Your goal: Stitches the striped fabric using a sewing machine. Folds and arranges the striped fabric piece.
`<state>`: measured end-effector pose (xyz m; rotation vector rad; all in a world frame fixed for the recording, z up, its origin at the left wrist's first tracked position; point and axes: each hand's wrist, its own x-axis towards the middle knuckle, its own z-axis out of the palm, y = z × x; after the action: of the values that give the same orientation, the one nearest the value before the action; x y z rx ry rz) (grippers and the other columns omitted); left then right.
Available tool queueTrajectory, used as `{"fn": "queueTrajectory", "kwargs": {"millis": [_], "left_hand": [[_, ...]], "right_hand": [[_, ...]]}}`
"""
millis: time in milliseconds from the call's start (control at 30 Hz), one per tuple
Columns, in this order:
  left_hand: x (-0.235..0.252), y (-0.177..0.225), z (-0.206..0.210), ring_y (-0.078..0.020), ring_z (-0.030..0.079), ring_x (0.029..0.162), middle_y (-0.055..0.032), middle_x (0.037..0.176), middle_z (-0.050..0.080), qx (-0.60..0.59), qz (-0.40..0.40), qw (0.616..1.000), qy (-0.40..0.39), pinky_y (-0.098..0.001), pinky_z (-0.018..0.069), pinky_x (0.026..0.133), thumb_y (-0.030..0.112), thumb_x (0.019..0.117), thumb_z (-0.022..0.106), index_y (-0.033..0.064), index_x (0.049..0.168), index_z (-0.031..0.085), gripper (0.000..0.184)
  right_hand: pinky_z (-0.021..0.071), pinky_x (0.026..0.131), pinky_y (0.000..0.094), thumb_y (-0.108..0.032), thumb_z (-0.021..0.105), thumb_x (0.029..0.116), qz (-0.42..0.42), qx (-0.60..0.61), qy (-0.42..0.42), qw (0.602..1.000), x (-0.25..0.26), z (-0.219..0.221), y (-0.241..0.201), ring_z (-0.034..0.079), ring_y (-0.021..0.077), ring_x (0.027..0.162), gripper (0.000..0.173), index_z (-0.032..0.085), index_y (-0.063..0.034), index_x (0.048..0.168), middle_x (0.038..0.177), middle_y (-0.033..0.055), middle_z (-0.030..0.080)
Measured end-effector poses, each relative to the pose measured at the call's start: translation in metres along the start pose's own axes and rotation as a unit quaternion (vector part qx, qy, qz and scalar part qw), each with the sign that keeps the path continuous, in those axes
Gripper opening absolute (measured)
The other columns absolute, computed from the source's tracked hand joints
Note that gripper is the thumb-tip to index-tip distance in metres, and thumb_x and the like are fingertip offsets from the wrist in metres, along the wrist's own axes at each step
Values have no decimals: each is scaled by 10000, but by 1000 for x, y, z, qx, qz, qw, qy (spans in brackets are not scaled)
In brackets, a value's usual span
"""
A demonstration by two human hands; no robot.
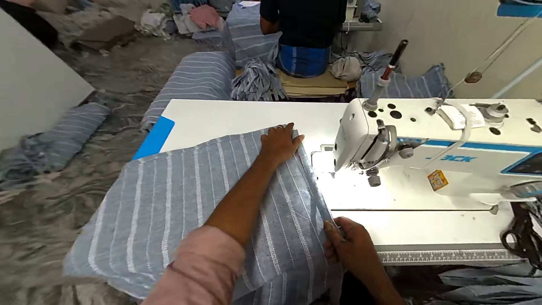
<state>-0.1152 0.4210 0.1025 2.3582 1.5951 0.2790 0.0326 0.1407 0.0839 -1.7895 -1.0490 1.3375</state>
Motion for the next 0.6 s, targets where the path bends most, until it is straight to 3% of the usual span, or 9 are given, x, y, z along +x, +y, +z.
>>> {"fn": "queueTrajectory", "kwargs": {"millis": [33, 100, 200, 300, 467, 533, 600], "left_hand": [[8, 2, -4, -483, 457, 1372, -243, 1446, 540, -5, -23, 1000, -15, -728, 398, 1012, 543, 1031, 529, 104, 1509, 502, 650], [21, 6, -10, -485, 449, 1354, -237, 1369, 578, -25, -51, 997, -45, -739, 388, 990, 500, 1004, 614, 83, 1324, 647, 527], [30, 2, -15, -473, 516, 1293, -250, 1263, 639, -80, -59, 993, -59, -739, 399, 977, 414, 1035, 585, 17, 1187, 673, 434], [29, -15, -13, -427, 642, 1119, -266, 1136, 666, -136, -57, 989, -13, -644, 488, 974, 341, 1062, 561, -36, 1175, 646, 403], [22, -16, 8, -449, 574, 1220, -220, 1239, 633, -23, -17, 998, 62, -646, 481, 959, 296, 1045, 594, 45, 1247, 610, 322], [17, -13, 18, -424, 577, 1230, -194, 1275, 621, 23, 12, 996, 86, -638, 483, 929, 275, 1066, 530, 93, 1257, 631, 282], [-4, -13, 21, -381, 531, 1348, -124, 1385, 625, 39, 17, 997, 67, -676, 421, 1017, 381, 1086, 470, 146, 1273, 669, 360]], "right_hand": [[648, 552, 325, -310, 572, 1071, 2, -4, 4, 1000, 0, 0, 0, 728, 175, 582, 249, 666, -80, 1044, 719, 46, 729], [645, 545, 319, -303, 575, 1069, 2, -6, 12, 1000, -1, 1, 0, 725, 169, 577, 243, 666, -79, 1044, 714, 41, 727], [646, 550, 321, -298, 570, 1072, 0, 6, 16, 1000, -1, 2, 1, 725, 170, 576, 245, 662, -72, 1041, 715, 41, 728], [653, 557, 325, -321, 561, 1075, 4, 3, 14, 1000, -2, 0, 3, 730, 169, 583, 267, 655, -76, 1021, 716, 38, 730], [653, 553, 322, -323, 550, 1080, 4, 5, 9, 1000, 1, 0, 2, 731, 170, 584, 276, 653, -72, 1032, 718, 41, 729], [653, 557, 324, -326, 542, 1083, 9, 17, 5, 1000, -1, -3, 4, 732, 177, 587, 286, 646, -65, 1029, 725, 49, 732], [649, 557, 342, -335, 518, 1092, 7, 47, -12, 999, -13, -7, 15, 732, 192, 595, 326, 647, -46, 1014, 737, 66, 732]]}}
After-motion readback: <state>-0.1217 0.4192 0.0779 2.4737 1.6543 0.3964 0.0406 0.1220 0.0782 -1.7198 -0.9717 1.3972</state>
